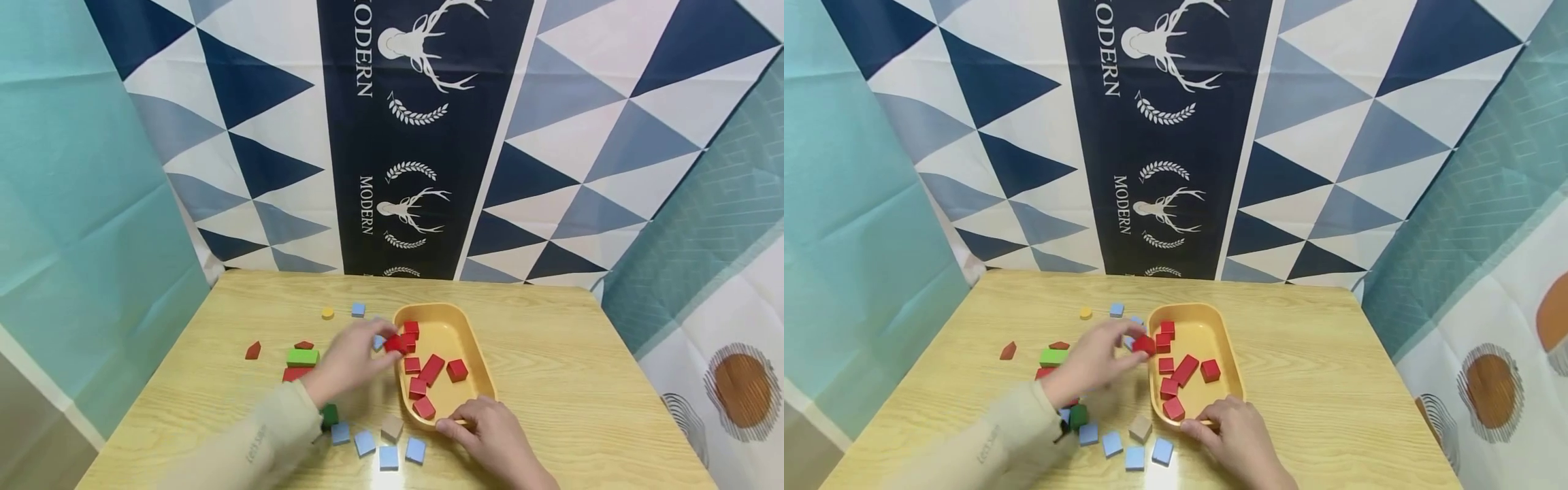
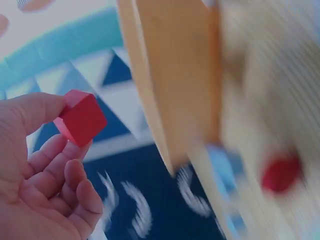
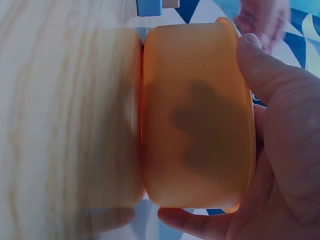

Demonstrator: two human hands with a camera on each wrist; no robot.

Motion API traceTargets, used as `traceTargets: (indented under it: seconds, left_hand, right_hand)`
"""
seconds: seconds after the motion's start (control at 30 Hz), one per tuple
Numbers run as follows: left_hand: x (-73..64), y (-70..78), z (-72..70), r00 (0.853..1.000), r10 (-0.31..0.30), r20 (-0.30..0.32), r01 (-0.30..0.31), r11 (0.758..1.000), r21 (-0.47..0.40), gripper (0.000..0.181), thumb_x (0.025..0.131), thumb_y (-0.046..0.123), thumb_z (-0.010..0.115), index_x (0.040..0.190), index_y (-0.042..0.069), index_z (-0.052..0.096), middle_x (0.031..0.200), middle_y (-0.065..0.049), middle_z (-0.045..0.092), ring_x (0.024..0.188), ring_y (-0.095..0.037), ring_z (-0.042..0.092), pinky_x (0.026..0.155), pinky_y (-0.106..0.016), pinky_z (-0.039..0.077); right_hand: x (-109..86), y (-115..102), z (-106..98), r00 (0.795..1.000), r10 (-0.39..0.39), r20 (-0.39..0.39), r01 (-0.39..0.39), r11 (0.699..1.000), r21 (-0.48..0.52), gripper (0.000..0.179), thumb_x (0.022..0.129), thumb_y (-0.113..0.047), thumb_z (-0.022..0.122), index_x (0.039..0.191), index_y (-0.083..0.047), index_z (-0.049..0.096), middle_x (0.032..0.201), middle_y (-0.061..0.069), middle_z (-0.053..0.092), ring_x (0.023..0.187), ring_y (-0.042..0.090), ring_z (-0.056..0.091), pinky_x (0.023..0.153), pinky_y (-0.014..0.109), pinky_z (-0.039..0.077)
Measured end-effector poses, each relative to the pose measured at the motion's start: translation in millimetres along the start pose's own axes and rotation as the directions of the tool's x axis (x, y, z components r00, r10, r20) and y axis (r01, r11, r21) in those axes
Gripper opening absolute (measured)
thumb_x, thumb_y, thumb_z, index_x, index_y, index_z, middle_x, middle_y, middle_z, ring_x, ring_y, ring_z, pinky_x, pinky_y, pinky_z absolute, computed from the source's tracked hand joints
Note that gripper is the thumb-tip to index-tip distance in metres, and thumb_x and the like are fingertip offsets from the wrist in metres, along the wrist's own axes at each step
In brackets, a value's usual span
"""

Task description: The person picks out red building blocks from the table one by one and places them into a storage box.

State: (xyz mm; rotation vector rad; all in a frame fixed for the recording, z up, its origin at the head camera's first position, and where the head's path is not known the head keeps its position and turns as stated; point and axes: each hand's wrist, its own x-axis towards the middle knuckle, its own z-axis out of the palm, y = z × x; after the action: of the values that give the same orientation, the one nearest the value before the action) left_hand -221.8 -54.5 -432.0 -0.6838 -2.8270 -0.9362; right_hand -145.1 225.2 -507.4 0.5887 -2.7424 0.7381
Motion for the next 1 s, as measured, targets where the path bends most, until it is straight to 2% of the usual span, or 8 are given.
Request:
traceTargets:
  seconds: [0.1,0.2,0.33,0.43,0.53,0.73,0.87,1.0]
  left_hand:
    - [2.5,24.8,25.1,0.993,0.102,0.051,-0.103,0.995,0.018,0.037,0.097,0.034,0.08,0.129,0.019,0.072,0.117,0.006,0.076,0.1,-0.012,0.065,0.087,-0.028,0.058]
    - [5.9,37.5,53.7,0.984,0.163,0.07,-0.168,0.983,0.069,0.034,0.097,0.035,0.081,0.126,0.021,0.072,0.11,0.008,0.076,0.091,-0.007,0.063,0.08,-0.022,0.055]
    - [9.2,42.5,86.7,0.982,0.165,0.093,-0.174,0.98,0.095,0.03,0.097,0.034,0.08,0.123,0.022,0.072,0.105,0.011,0.076,0.079,-0.003,0.057,0.073,-0.018,0.05]
    - [9.6,43.0,101.1,0.982,0.124,0.14,-0.136,0.987,0.082,0.032,0.097,0.035,0.08,0.125,0.024,0.071,0.1,0.013,0.074,0.072,-0.001,0.054,0.071,-0.018,0.048]
    - [10.3,43.6,107.5,0.981,0.083,0.177,-0.098,0.992,0.078,0.035,0.096,0.038,0.081,0.128,0.025,0.07,0.098,0.015,0.073,0.066,-0.001,0.05,0.068,-0.019,0.045]
    - [11.6,45.5,110.1,0.974,0.044,0.221,-0.072,0.99,0.121,0.038,0.096,0.042,0.081,0.13,0.028,0.07,0.104,0.017,0.072,0.072,-0.001,0.053,0.07,-0.021,0.047]
    - [10.9,45.4,110.7,0.975,0.041,0.219,-0.071,0.989,0.132,0.039,0.095,0.042,0.082,0.129,0.029,0.07,0.115,0.017,0.073,0.082,0.002,0.06,0.078,-0.022,0.053]
    - [10.8,45.5,110.6,0.977,0.047,0.21,-0.077,0.988,0.136,0.037,0.095,0.043,0.082,0.127,0.029,0.071,0.116,0.017,0.074,0.085,0.002,0.063,0.079,-0.023,0.055]
  right_hand:
    - [0.6,0,3,0.999,-0.038,-0.015,0.039,0.999,0.012,0.021,0.091,-0.05,0.081,0.078,-0.033,0.078,0.078,-0.027,0.068,0.078,-0.007,0.054,0.067,0.023,0.048]
    - [0.8,-1,5,0.998,-0.066,-0.018,0.067,0.997,0.035,0.019,0.092,-0.047,0.081,0.079,-0.033,0.078,0.076,-0.028,0.066,0.075,-0.008,0.051,0.065,0.021,0.045]
    - [0.1,0,6,0.997,-0.079,-0.016,0.079,0.996,0.044,0.017,0.092,-0.045,0.081,0.079,-0.035,0.077,0.073,-0.03,0.06,0.073,-0.009,0.044,0.062,0.018,0.039]
    - [-0.9,0,5,0.996,-0.085,-0.026,0.085,0.996,0.036,0.017,0.092,-0.045,0.081,0.079,-0.036,0.075,0.072,-0.03,0.057,0.073,-0.008,0.043,0.062,0.017,0.037]
    - [-1.7,1,4,0.996,-0.083,-0.039,0.084,0.996,0.028,0.017,0.091,-0.045,0.082,0.079,-0.037,0.074,0.073,-0.03,0.056,0.074,-0.008,0.044,0.063,0.018,0.038]
    - [-2.5,2,2,0.995,-0.08,-0.053,0.081,0.997,0.014,0.017,0.09,-0.044,0.083,0.079,-0.035,0.075,0.074,-0.03,0.059,0.074,-0.009,0.045,0.063,0.018,0.039]
    - [-2.5,3,2,0.995,-0.087,-0.056,0.088,0.996,0.014,0.017,0.09,-0.044,0.083,0.078,-0.035,0.074,0.073,-0.031,0.058,0.074,-0.009,0.044,0.062,0.018,0.038]
    - [-2.0,3,3,0.994,-0.092,-0.061,0.093,0.996,0.016,0.017,0.09,-0.044,0.083,0.078,-0.035,0.074,0.073,-0.031,0.057,0.073,-0.009,0.043,0.062,0.017,0.037]
